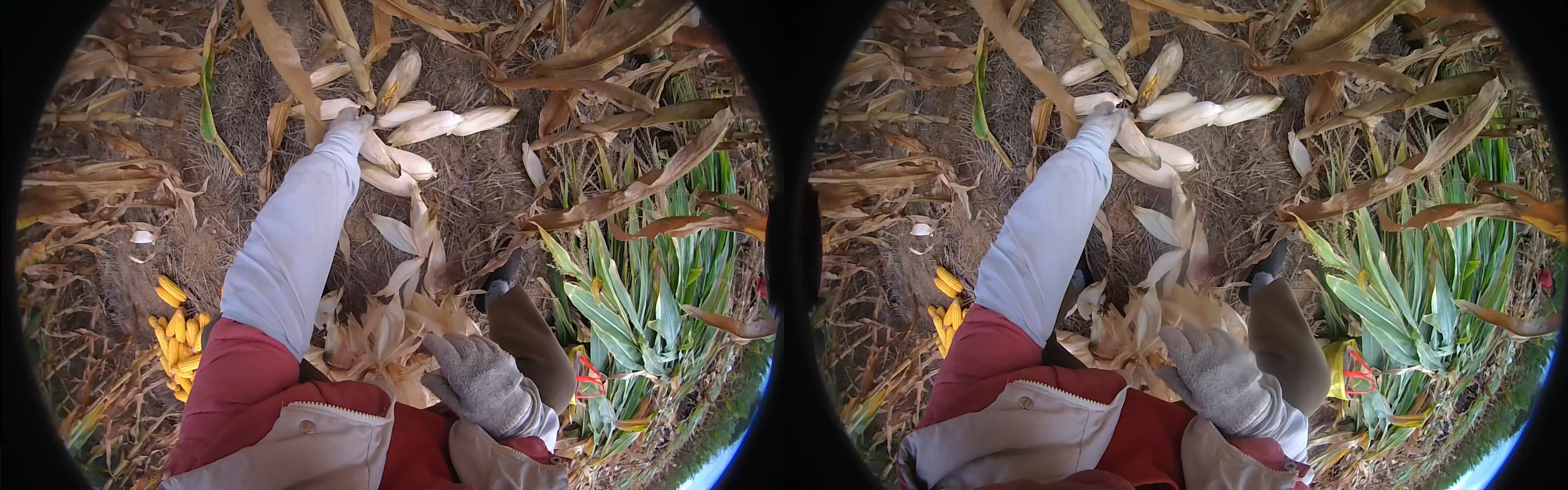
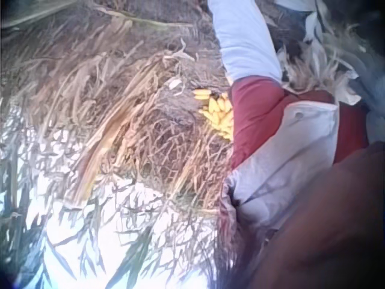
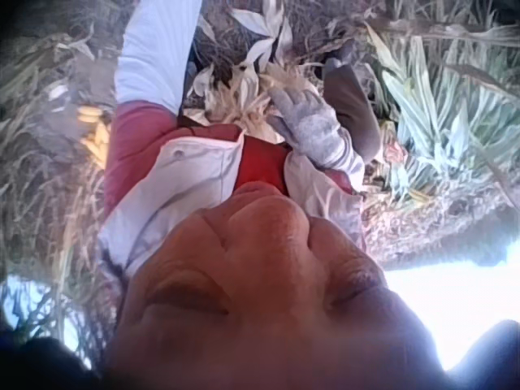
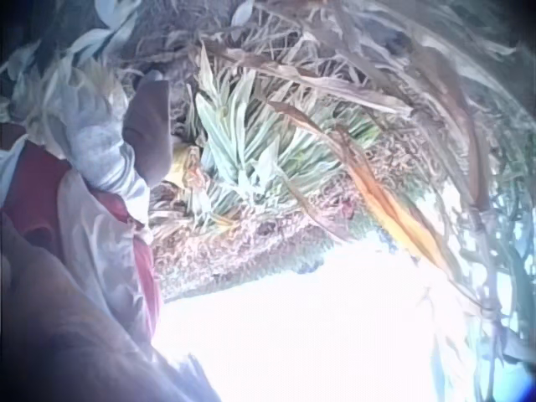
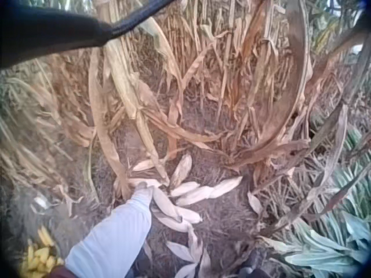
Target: The person sits on the ground in a cornfield and shucks corn cobs by hand. They remove the husks from each cob and place the cleaned corn into a growing pile on the ground.
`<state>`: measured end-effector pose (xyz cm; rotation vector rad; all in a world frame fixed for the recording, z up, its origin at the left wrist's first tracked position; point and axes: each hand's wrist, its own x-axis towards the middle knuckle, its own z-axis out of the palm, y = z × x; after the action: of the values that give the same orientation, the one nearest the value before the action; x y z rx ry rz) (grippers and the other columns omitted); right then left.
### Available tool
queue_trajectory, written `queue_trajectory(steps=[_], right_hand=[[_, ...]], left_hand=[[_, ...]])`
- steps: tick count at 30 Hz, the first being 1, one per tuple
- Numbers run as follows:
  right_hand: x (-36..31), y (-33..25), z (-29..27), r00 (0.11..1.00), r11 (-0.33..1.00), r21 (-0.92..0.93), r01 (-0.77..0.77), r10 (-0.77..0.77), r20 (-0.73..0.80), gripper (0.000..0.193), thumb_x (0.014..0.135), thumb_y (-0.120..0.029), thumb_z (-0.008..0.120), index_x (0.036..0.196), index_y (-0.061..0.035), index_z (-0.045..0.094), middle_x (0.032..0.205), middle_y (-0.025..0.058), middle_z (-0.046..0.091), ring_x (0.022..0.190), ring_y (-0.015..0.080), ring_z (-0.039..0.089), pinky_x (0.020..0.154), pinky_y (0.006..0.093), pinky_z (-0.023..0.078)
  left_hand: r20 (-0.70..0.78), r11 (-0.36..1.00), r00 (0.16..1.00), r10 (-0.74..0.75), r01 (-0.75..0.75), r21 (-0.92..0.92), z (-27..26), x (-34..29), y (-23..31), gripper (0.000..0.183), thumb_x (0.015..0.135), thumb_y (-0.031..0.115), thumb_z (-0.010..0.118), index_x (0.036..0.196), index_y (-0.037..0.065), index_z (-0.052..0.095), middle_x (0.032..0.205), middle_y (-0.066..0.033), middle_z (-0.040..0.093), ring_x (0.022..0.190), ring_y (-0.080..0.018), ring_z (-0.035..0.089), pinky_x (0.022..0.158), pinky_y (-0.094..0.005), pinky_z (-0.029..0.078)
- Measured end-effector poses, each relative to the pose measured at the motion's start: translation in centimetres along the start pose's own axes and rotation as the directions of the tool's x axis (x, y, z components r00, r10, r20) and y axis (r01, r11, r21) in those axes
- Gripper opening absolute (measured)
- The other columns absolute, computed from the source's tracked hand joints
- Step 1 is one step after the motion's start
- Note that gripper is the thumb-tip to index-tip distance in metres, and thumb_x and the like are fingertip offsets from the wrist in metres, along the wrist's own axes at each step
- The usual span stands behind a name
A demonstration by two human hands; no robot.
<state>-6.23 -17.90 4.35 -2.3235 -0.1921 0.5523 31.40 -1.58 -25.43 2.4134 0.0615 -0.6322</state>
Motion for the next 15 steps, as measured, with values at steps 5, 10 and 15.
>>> queue_trajectory(steps=[5, 10, 15], right_hand=[[4.4, 3.6, -3.2, 0.994, 0.998, 0.041, 0.037, -0.041, 0.102, 0.052, 0.080, -0.027, 0.073, 0.121, -0.0011, 0.054, 0.101, 0.0162, 0.062, 0.084, 0.0322, 0.064, 0.074, 0.0396, 0.052], [7.5, 5.7, -5.0, 0.980, 0.992, 0.033, -0.120, 0.113, 0.165, 0.055, 0.079, -0.027, 0.075, 0.122, 0.0001, 0.054, 0.105, 0.0177, 0.063, 0.087, 0.0342, 0.064, 0.079, 0.0412, 0.052], [10.5, 7.9, -5.4, 0.986, 0.994, 0.039, -0.101, 0.095, 0.134, 0.055, 0.079, -0.030, 0.072, 0.124, -0.0059, 0.052, 0.097, 0.0114, 0.057, 0.080, 0.0296, 0.061, 0.069, 0.0394, 0.051]], left_hand=[[-0.603, 0.931, 0.789, -0.122, 0.301, 0.206, -13.6, 14.2, -19.7, 0.062, 0.084, 0.039, 0.067, 0.127, -0.004, 0.054, 0.128, -0.0255, 0.059, 0.119, -0.0358, 0.057, 0.099, -0.0410, 0.046], [-0.266, 0.878, 0.963, -0.045, 0.165, 0.449, -9.7, 18.1, -11.0, 0.065, 0.083, 0.036, 0.070, 0.131, -0.003, 0.050, 0.129, -0.0234, 0.058, 0.118, -0.0334, 0.057, 0.098, -0.0398, 0.046], [-0.004, 0.819, 0.997, -0.076, 0.065, 0.570, -5.0, 23.2, -9.1, 0.065, 0.083, 0.034, 0.071, 0.132, -0.002, 0.049, 0.128, -0.0219, 0.058, 0.117, -0.0318, 0.057, 0.098, -0.0386, 0.045]])
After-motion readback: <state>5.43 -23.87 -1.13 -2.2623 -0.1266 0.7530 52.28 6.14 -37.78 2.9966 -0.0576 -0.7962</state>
